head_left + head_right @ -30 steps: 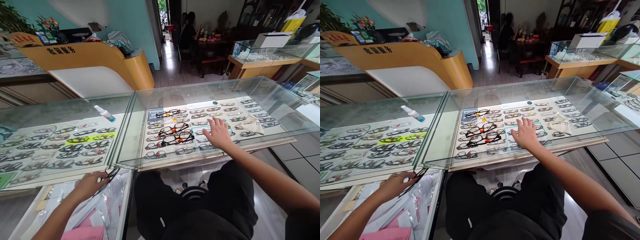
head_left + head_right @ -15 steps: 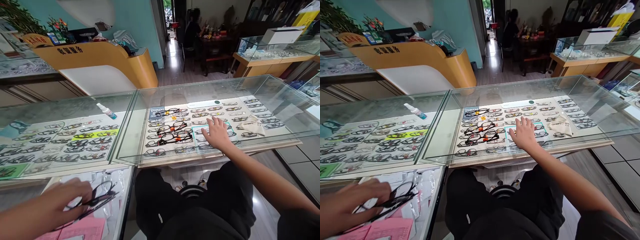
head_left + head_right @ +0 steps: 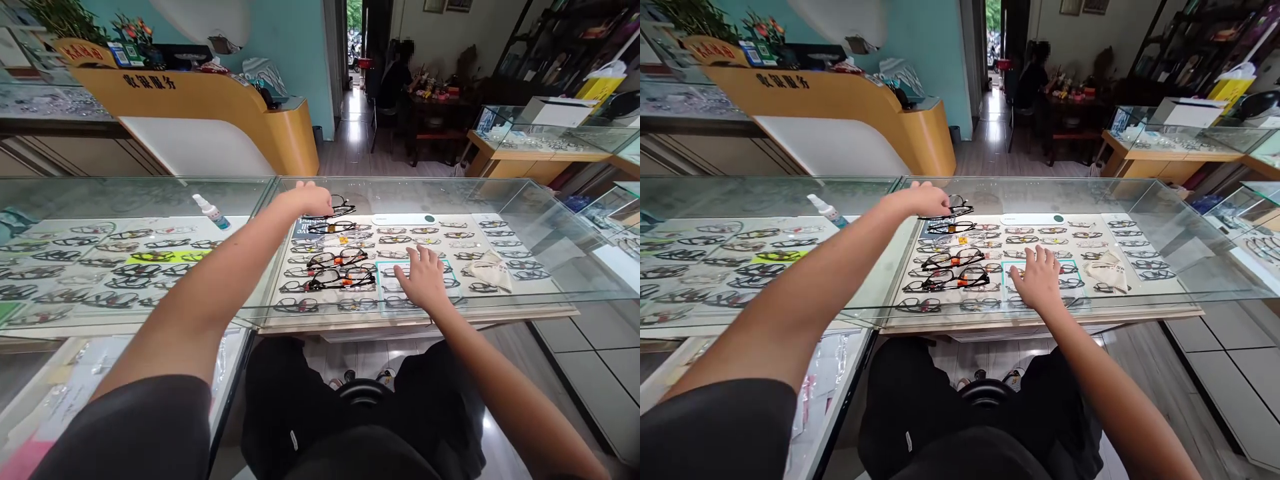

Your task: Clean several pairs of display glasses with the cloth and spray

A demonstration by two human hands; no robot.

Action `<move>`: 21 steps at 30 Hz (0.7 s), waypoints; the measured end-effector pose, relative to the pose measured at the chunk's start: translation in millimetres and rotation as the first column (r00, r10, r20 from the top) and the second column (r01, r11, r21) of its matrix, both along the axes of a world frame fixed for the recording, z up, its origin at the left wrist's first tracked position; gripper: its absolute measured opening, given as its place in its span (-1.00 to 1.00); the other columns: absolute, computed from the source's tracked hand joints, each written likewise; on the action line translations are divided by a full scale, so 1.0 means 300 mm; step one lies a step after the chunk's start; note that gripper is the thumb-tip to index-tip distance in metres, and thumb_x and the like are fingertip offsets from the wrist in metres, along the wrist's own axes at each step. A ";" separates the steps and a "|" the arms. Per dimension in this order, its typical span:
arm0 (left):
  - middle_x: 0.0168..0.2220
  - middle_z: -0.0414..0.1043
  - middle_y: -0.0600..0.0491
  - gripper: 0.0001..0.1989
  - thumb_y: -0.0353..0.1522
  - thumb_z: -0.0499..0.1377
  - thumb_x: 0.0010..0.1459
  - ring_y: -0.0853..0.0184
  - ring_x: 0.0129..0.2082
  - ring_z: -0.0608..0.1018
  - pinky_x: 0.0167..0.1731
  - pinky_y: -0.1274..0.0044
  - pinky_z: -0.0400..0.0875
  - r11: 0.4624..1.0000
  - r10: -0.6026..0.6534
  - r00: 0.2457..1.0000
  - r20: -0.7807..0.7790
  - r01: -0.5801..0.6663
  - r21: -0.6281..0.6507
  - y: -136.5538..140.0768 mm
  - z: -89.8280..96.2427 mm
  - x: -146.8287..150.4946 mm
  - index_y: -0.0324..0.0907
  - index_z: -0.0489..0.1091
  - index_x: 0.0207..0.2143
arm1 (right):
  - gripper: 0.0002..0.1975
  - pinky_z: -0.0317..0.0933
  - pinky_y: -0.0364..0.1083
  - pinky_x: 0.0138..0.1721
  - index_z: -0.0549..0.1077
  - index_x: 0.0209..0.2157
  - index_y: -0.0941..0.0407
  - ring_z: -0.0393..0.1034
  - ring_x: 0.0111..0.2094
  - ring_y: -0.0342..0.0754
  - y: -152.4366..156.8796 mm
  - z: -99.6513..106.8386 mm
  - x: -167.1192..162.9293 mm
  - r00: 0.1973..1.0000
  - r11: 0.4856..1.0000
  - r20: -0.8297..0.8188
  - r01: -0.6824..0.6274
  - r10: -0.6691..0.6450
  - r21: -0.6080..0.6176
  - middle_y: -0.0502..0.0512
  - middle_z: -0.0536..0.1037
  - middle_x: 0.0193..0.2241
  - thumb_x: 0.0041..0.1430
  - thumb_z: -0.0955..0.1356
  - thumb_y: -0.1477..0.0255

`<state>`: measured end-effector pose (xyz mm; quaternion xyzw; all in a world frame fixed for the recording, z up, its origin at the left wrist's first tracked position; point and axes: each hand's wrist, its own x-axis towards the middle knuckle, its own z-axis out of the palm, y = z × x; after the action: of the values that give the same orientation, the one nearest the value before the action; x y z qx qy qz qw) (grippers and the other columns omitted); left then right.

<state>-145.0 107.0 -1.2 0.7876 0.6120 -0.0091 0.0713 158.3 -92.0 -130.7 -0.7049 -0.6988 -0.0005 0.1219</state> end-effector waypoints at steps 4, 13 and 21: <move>0.03 0.51 -0.40 -0.41 0.08 0.38 0.07 -0.44 0.30 0.31 0.32 -0.15 0.09 0.996 -0.047 0.996 -0.079 0.041 -0.073 0.073 -0.086 0.083 -0.24 0.68 -0.11 | -0.31 0.12 0.38 0.37 0.32 0.44 0.23 0.14 0.45 0.48 -0.002 0.006 -0.007 1.000 1.000 -0.002 -0.005 0.005 -0.009 0.50 0.31 0.47 0.52 0.16 0.07; 0.04 0.59 -0.35 -0.56 -0.06 0.28 0.17 -0.27 0.26 0.34 0.27 -0.05 0.17 0.992 -0.104 0.987 -0.120 0.096 -0.077 0.088 -0.163 0.089 -0.21 0.70 -0.13 | -0.35 0.12 0.41 0.36 0.35 0.39 0.22 0.17 0.43 0.50 -0.003 -0.002 -0.008 0.999 0.999 -0.038 -0.012 0.014 0.030 0.51 0.36 0.43 0.50 0.19 0.09; 0.43 0.35 -0.36 -0.43 -0.09 0.20 0.29 -0.26 0.46 0.20 0.36 -0.03 0.11 0.994 -0.096 0.989 -0.117 0.088 -0.068 0.056 -0.165 0.090 -0.24 0.58 0.20 | -0.33 0.12 0.41 0.37 0.35 0.40 0.23 0.16 0.44 0.50 -0.002 -0.004 -0.005 1.000 1.000 -0.025 -0.014 0.015 0.019 0.51 0.35 0.44 0.52 0.17 0.07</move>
<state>-117.9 123.7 -50.6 0.8103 0.5777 -0.0790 0.0585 156.8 -92.6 -131.9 -0.6985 -0.7022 0.0025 0.1375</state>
